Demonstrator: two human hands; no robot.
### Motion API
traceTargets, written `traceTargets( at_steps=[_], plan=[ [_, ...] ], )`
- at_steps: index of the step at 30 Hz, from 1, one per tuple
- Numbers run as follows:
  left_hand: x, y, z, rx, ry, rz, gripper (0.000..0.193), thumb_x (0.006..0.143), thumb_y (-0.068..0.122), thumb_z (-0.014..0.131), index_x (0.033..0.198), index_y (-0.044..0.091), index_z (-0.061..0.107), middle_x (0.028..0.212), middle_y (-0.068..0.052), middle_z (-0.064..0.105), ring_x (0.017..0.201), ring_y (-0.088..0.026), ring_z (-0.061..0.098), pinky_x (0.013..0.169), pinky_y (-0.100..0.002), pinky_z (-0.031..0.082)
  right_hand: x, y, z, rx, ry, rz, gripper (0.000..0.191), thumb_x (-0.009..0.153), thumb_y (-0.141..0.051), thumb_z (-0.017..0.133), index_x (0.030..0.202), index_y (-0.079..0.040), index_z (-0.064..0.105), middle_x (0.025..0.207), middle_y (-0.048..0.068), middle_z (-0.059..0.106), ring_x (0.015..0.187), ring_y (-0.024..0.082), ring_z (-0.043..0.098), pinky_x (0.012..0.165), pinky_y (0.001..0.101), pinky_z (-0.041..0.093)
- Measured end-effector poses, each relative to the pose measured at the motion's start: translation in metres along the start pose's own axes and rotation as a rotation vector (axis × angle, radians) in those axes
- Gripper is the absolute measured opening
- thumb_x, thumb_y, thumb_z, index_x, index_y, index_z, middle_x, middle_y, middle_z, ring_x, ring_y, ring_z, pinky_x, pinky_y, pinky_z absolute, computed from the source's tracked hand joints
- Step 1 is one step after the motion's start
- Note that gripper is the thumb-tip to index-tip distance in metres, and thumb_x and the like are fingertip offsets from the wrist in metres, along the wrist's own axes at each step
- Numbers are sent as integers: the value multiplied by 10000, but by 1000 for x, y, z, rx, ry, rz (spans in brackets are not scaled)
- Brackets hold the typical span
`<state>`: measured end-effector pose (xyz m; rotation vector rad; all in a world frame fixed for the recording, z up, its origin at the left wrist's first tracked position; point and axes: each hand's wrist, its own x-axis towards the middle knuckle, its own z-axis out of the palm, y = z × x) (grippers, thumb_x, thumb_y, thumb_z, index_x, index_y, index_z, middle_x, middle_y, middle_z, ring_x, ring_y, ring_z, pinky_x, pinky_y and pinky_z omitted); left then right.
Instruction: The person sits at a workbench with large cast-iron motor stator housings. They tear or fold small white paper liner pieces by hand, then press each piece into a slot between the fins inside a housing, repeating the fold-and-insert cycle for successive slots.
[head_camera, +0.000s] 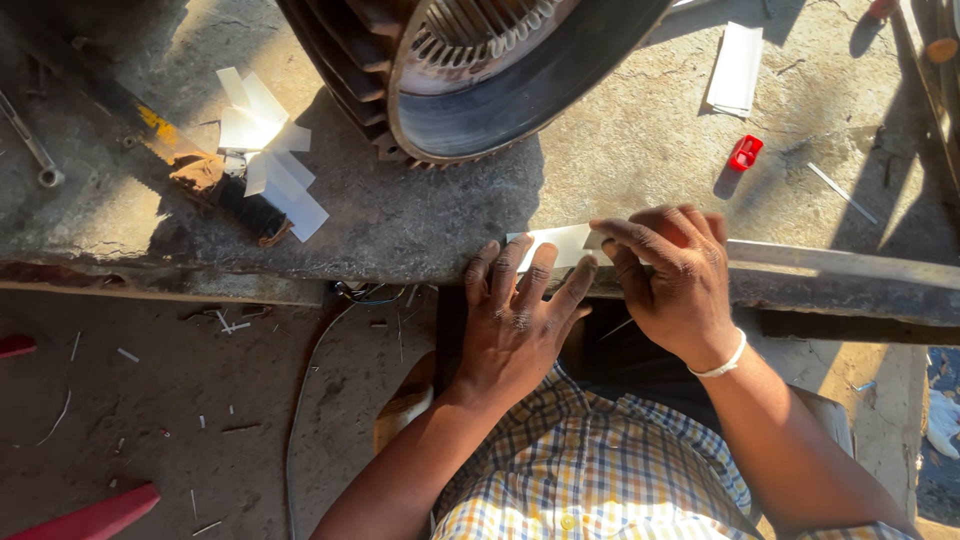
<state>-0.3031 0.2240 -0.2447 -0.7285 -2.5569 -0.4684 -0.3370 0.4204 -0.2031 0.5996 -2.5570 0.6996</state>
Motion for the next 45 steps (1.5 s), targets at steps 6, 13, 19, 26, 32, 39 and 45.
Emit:
traceTargets(
  at_steps=[6, 13, 19, 26, 32, 39, 45],
  plan=[
    [-1, -7, 11, 53, -2, 3, 552, 953, 111, 656, 1475, 284, 604, 1395, -89, 473, 1397, -319, 444, 1178, -559, 331, 7, 1, -3, 29, -121, 41, 343, 869, -104, 718, 1197, -201, 746, 964, 13, 682, 924, 248, 600, 850, 393, 390],
    [5, -14, 17, 23, -20, 7, 569, 967, 84, 640, 1499, 279, 583, 1397, -94, 469, 1382, -327, 445, 1162, -554, 319, 37, 15, 15, -74, -150, 71, 233, 930, -152, 703, 1158, -179, 743, 1006, 10, 703, 951, 268, 601, 856, 417, 385],
    [2, -12, 18, -41, 44, -34, 604, 948, 56, 633, 1493, 311, 579, 1422, -118, 451, 1376, -350, 423, 1172, -553, 328, 35, 15, 14, -38, -68, 72, 193, 960, -153, 697, 1140, -194, 755, 1020, -5, 716, 945, 244, 604, 867, 408, 377],
    [0, -9, 17, -47, 78, -34, 483, 958, 112, 676, 1429, 192, 607, 1342, -112, 524, 1344, -322, 493, 1185, -529, 379, 28, 16, 4, -3, -139, -38, 201, 941, -152, 726, 1137, -180, 763, 991, -4, 717, 925, 243, 602, 857, 404, 373],
    [3, 3, 8, 36, 136, -50, 457, 927, 229, 734, 1335, 44, 643, 1299, -111, 580, 1312, -317, 538, 1134, -497, 428, 7, 6, -16, 82, -261, -9, 252, 845, -170, 755, 1096, -190, 771, 932, -12, 709, 878, 234, 597, 802, 399, 387],
    [-18, -15, -9, 50, 142, 86, 251, 912, 218, 758, 1131, 146, 660, 1061, -39, 644, 1061, -269, 635, 940, -468, 497, -6, 2, -9, 116, -127, -58, 292, 853, -148, 745, 1142, -187, 758, 1022, 45, 659, 1016, 276, 576, 925, 407, 418],
    [-26, -2, -27, -338, 382, 8, 229, 971, 82, 756, 1194, 118, 723, 986, -24, 718, 918, -226, 714, 824, -389, 547, 10, -18, 6, 141, -107, -161, 307, 855, -179, 747, 1161, -176, 769, 1046, 51, 678, 1033, 295, 574, 906, 435, 412]
  ],
)
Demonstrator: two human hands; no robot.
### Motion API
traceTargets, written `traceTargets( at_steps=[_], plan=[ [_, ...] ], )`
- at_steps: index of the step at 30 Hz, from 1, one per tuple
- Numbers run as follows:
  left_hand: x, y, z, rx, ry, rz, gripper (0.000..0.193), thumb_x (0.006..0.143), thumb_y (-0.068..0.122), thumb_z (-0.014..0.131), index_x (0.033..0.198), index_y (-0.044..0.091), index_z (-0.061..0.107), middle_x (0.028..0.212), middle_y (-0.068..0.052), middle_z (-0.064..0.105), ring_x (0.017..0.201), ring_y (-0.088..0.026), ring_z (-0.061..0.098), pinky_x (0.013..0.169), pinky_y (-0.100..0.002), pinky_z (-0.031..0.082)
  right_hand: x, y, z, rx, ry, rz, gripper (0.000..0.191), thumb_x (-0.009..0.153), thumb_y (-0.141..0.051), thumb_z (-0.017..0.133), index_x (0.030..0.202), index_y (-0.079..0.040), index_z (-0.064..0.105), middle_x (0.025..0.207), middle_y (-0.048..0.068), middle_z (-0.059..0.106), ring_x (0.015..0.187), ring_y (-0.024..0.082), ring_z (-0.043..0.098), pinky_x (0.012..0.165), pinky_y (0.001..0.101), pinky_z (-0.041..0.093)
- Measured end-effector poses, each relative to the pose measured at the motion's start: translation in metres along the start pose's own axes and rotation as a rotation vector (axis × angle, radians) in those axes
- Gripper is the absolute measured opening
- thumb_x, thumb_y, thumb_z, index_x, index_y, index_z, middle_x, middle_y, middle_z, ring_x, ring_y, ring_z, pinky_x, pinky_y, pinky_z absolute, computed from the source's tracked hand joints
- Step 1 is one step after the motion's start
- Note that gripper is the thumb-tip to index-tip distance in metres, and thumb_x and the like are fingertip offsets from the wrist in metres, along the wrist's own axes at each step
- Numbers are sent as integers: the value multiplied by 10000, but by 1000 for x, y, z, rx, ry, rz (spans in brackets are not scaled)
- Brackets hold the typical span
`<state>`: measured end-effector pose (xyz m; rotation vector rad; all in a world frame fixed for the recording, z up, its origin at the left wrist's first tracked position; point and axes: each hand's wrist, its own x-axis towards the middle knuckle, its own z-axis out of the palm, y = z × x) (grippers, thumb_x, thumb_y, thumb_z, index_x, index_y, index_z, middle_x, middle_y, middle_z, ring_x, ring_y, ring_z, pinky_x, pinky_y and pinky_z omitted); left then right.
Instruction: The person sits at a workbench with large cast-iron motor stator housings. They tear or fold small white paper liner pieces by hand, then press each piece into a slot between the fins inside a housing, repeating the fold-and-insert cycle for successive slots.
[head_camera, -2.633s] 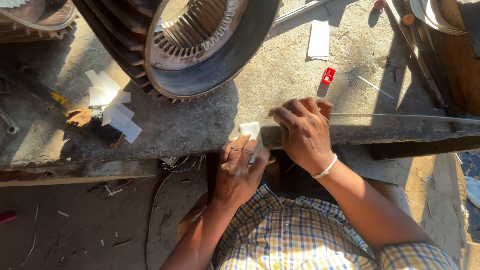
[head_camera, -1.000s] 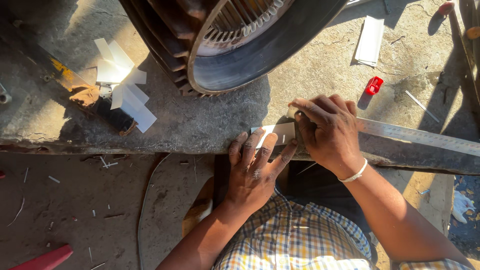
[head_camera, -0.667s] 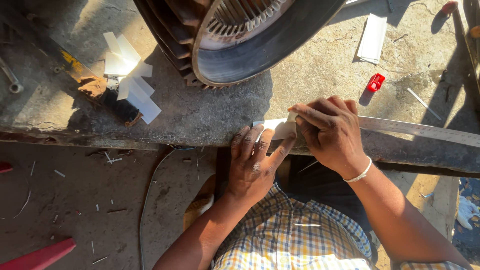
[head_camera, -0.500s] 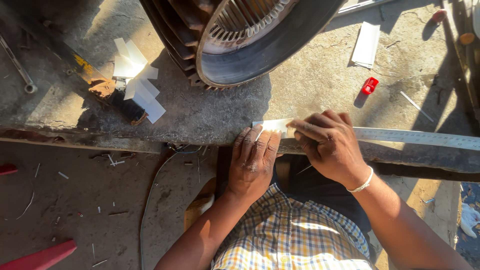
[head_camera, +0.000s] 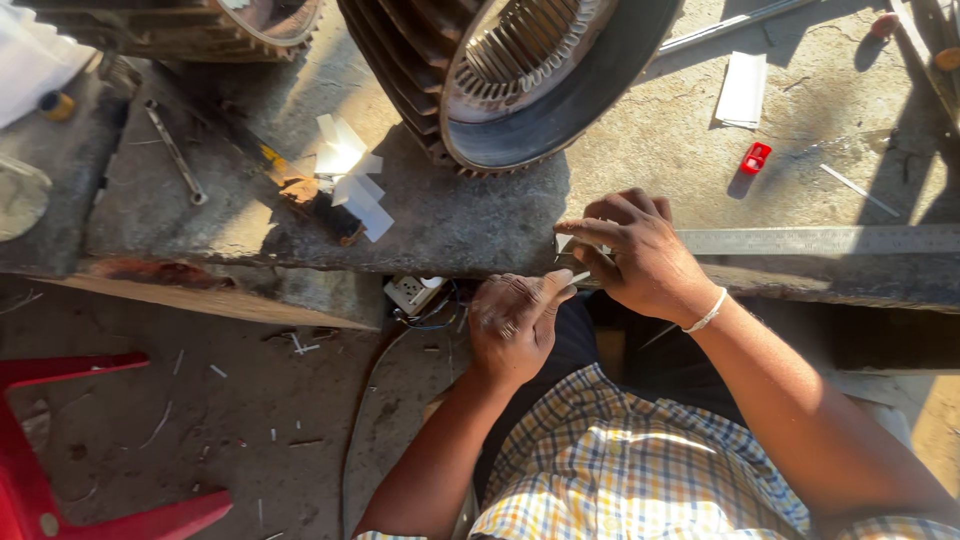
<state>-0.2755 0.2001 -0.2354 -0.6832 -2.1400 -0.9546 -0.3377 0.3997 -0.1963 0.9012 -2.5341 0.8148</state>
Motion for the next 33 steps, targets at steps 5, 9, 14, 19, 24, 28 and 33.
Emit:
traceTargets(
  at_steps=[5, 9, 14, 19, 24, 28, 33],
  plan=[
    [0, 3, 5, -419, 112, -258, 218, 916, 16, 798, 1111, 94, 736, 1056, -53, 730, 957, -172, 733, 803, -298, 617, -22, -10, -3, 512, 59, -35, 199, 984, -173, 693, 1148, -63, 715, 1071, 62, 684, 1047, 239, 629, 935, 359, 489],
    [-14, -7, 12, -734, -54, -350, 213, 878, -4, 842, 1042, 80, 735, 991, -32, 715, 926, -114, 704, 804, -255, 592, -47, -20, 8, 946, 61, 197, 126, 1000, -107, 701, 1067, -3, 719, 1022, 79, 679, 952, 173, 627, 865, 294, 512],
    [-26, -12, 27, -1230, 54, -594, 203, 968, -93, 767, 1114, 45, 739, 1103, -65, 711, 1020, -149, 726, 941, -300, 628, -52, -28, 8, 897, 77, 258, 170, 961, -149, 746, 1087, -38, 772, 1006, 61, 709, 886, 140, 670, 799, 269, 531],
    [-31, -1, 25, -1142, 96, -653, 448, 915, -93, 727, 1333, 61, 674, 1343, -88, 649, 1166, -176, 699, 978, -299, 622, -45, -45, 6, 563, 149, 9, 340, 908, -226, 746, 1217, -85, 745, 1199, 120, 664, 1036, 211, 619, 897, 312, 492],
    [-26, -4, 21, -1202, 54, -783, 360, 935, 13, 750, 1292, 32, 707, 1329, -86, 655, 1177, -172, 689, 989, -314, 623, -37, -47, -4, 524, 112, 165, 421, 835, -259, 825, 1208, -90, 725, 1149, 73, 732, 1009, 199, 722, 854, 311, 562],
    [-25, -11, 24, -1211, 84, -829, 347, 918, 55, 789, 1256, 4, 727, 1299, -87, 670, 1131, -168, 679, 969, -316, 607, -29, -48, -7, 559, 97, 240, 383, 814, -210, 858, 1152, -72, 742, 1098, 86, 738, 970, 213, 723, 835, 318, 559],
    [-25, -21, 19, -1298, 127, -795, 373, 910, 66, 807, 1265, 1, 713, 1303, -84, 674, 1157, -169, 676, 1018, -330, 576, -15, -48, -5, 494, 69, 182, 353, 788, -204, 881, 1083, -68, 741, 1019, 77, 746, 906, 185, 738, 790, 308, 565]
  ],
)
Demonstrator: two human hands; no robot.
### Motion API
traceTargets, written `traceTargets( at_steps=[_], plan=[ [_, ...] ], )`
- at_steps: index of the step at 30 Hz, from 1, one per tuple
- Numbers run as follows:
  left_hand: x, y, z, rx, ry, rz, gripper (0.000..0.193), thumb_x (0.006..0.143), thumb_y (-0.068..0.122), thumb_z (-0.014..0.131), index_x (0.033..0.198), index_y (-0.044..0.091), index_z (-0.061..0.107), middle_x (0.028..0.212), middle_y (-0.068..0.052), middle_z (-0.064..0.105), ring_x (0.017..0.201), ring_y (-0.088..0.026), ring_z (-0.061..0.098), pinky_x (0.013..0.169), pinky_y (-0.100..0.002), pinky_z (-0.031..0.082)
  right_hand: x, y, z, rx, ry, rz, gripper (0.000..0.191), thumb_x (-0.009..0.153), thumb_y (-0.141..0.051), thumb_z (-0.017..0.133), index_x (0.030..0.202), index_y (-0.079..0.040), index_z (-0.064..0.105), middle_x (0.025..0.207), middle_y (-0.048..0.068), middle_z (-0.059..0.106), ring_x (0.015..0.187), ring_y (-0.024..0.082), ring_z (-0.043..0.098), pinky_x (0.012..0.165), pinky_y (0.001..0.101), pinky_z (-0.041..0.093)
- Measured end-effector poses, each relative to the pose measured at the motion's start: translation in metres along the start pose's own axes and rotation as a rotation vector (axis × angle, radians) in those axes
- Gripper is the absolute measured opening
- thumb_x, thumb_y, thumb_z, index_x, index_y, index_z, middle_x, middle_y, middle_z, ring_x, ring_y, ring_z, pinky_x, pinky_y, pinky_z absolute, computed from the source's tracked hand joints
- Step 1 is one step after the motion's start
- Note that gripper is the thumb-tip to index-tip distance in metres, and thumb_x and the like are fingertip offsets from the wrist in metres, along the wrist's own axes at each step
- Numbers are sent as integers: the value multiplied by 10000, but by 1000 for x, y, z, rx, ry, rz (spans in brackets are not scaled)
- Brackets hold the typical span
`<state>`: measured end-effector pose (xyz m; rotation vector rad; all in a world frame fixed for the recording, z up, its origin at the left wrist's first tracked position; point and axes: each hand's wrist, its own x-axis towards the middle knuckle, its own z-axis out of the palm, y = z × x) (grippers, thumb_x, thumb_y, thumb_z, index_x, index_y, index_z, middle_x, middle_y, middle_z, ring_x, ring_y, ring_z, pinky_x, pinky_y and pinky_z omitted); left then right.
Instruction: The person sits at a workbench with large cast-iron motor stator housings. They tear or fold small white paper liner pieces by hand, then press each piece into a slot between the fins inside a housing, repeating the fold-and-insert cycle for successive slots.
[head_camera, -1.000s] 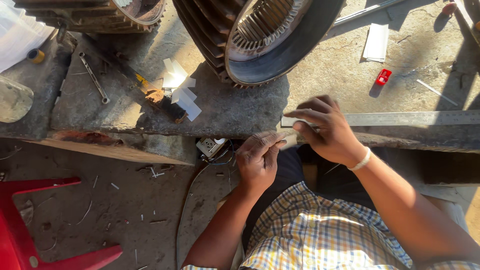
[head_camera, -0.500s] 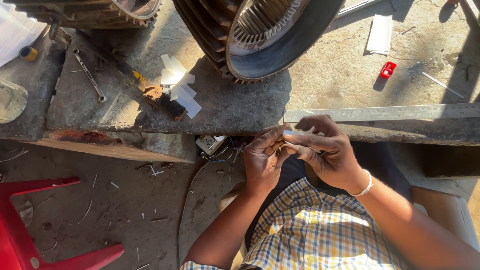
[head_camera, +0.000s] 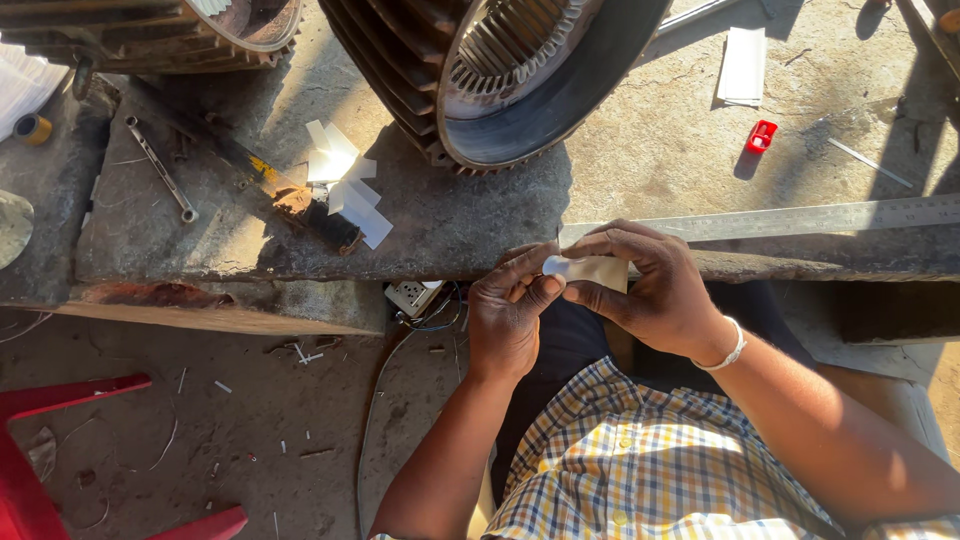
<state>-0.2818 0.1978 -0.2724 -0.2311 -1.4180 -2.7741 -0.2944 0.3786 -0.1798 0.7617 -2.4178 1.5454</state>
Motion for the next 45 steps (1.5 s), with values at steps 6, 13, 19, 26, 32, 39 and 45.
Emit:
traceTargets(
  at_steps=[6, 13, 19, 26, 32, 39, 45],
  plan=[
    [3, 15, -1, 603, 37, 379, 447, 949, 141, 792, 1366, 63, 650, 1286, -101, 676, 1195, -221, 654, 1010, -374, 561, 31, 17, 9, 97, 91, -148, 373, 909, -173, 850, 1179, -13, 649, 1065, 97, 731, 959, 168, 716, 839, 306, 580],
    [18, 18, 3, 1390, -63, 684, 328, 970, 250, 743, 1272, 124, 727, 1218, -62, 700, 1179, -279, 638, 1040, -462, 479, 116, 71, 38, -3, 450, -96, 241, 1002, -129, 837, 1139, 20, 706, 1005, 106, 762, 904, 157, 752, 789, 291, 617],
    [19, 18, 0, 1371, -68, 654, 270, 988, 243, 738, 1231, 128, 739, 1191, -48, 708, 1178, -268, 639, 1030, -456, 488, 146, 85, 62, 165, 542, 214, 123, 915, -113, 803, 955, -15, 742, 731, 58, 733, 608, 97, 688, 538, 262, 532],
    [20, 22, -2, 1367, -77, 643, 244, 993, 235, 726, 1209, 125, 746, 1176, -37, 712, 1178, -260, 641, 1030, -458, 483, 159, 81, 62, 257, 520, 335, 104, 887, -105, 804, 914, -21, 748, 708, 37, 722, 565, 82, 674, 484, 243, 535],
    [19, 23, -3, 1361, -74, 629, 242, 995, 246, 719, 1212, 140, 743, 1173, -22, 715, 1192, -257, 635, 1042, -458, 476, 167, 81, 58, 213, 482, 363, 118, 880, -110, 816, 920, -24, 747, 730, 36, 731, 550, 81, 673, 445, 248, 523],
    [17, 24, -1, 1352, -82, 624, 241, 987, 217, 724, 1213, 136, 739, 1159, -18, 714, 1191, -252, 636, 1038, -454, 478, 170, 79, 58, 191, 456, 410, 121, 879, -105, 803, 937, -21, 739, 776, 65, 750, 589, 104, 708, 445, 261, 552],
    [18, 26, 0, 1349, -95, 634, 212, 981, 196, 727, 1185, 141, 743, 1142, -2, 718, 1170, -237, 641, 1011, -450, 474, 174, 72, 55, 19, 393, 286, 140, 898, -143, 803, 963, -35, 745, 861, 75, 783, 678, 137, 770, 554, 293, 599]
  ],
)
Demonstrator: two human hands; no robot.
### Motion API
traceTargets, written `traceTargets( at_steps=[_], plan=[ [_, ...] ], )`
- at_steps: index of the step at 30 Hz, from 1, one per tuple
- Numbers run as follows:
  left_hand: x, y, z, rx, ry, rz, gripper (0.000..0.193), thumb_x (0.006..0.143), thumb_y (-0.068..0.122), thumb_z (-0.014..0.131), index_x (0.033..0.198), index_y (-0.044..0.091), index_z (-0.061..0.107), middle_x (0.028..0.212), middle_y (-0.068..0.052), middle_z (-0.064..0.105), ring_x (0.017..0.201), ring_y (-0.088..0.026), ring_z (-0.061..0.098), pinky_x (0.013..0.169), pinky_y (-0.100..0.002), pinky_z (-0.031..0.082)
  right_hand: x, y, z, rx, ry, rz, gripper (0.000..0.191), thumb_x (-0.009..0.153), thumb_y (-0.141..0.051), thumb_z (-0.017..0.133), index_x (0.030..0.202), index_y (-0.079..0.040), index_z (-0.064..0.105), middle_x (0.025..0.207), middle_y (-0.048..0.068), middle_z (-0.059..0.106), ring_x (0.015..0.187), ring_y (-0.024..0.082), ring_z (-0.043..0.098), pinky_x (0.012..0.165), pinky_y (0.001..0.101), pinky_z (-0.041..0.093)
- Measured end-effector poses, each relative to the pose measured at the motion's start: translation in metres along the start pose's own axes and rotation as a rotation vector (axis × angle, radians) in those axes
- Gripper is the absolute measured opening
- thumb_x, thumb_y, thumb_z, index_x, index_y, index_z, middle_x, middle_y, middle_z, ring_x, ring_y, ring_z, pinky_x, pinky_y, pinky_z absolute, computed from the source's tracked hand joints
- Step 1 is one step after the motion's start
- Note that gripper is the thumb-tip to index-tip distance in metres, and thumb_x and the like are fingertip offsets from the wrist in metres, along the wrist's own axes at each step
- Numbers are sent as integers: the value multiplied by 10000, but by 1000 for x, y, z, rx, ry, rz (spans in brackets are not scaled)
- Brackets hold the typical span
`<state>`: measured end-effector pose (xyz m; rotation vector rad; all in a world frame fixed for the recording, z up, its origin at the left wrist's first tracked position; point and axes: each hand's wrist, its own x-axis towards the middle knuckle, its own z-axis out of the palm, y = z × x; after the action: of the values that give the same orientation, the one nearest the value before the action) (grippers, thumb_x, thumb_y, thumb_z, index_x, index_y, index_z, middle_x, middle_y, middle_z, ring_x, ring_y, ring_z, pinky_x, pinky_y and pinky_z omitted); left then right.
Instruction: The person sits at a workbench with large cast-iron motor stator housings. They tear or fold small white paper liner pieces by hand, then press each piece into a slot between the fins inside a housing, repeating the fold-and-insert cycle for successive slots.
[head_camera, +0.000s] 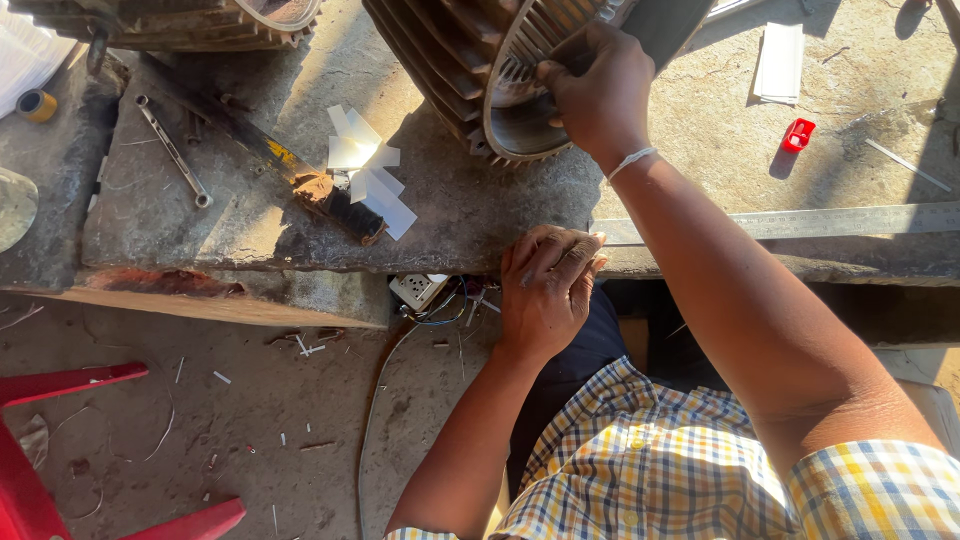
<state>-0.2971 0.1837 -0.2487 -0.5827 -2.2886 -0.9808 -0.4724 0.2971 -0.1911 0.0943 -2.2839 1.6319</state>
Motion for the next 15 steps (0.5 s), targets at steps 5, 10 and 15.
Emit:
traceTargets(
  at_steps=[5, 10, 15],
  plan=[
    [1, -2, -1, -14, -15, 5, 214, 984, 194, 730, 1189, 131, 738, 1145, -7, 713, 1171, -246, 635, 1009, -449, 476, -14, -2, -13, -322, 14, -423, 243, 876, -145, 879, 976, 9, 719, 917, 158, 761, 836, 275, 742, 743, 405, 579],
    [4, -3, 1, 11, -21, 7, 209, 979, 207, 731, 1175, 133, 742, 1149, -11, 718, 1161, -252, 631, 986, -450, 471, -24, 6, -22, -458, 26, -420, 155, 888, -136, 842, 824, -48, 732, 850, 150, 722, 813, 323, 696, 759, 437, 547],
    [6, -1, 2, 17, -28, 2, 201, 980, 211, 724, 1165, 135, 747, 1148, -6, 718, 1165, -246, 634, 972, -443, 475, -3, 4, -7, -417, 52, -397, 234, 913, -134, 820, 772, -11, 679, 792, 161, 674, 789, 333, 676, 761, 439, 532]
  ],
)
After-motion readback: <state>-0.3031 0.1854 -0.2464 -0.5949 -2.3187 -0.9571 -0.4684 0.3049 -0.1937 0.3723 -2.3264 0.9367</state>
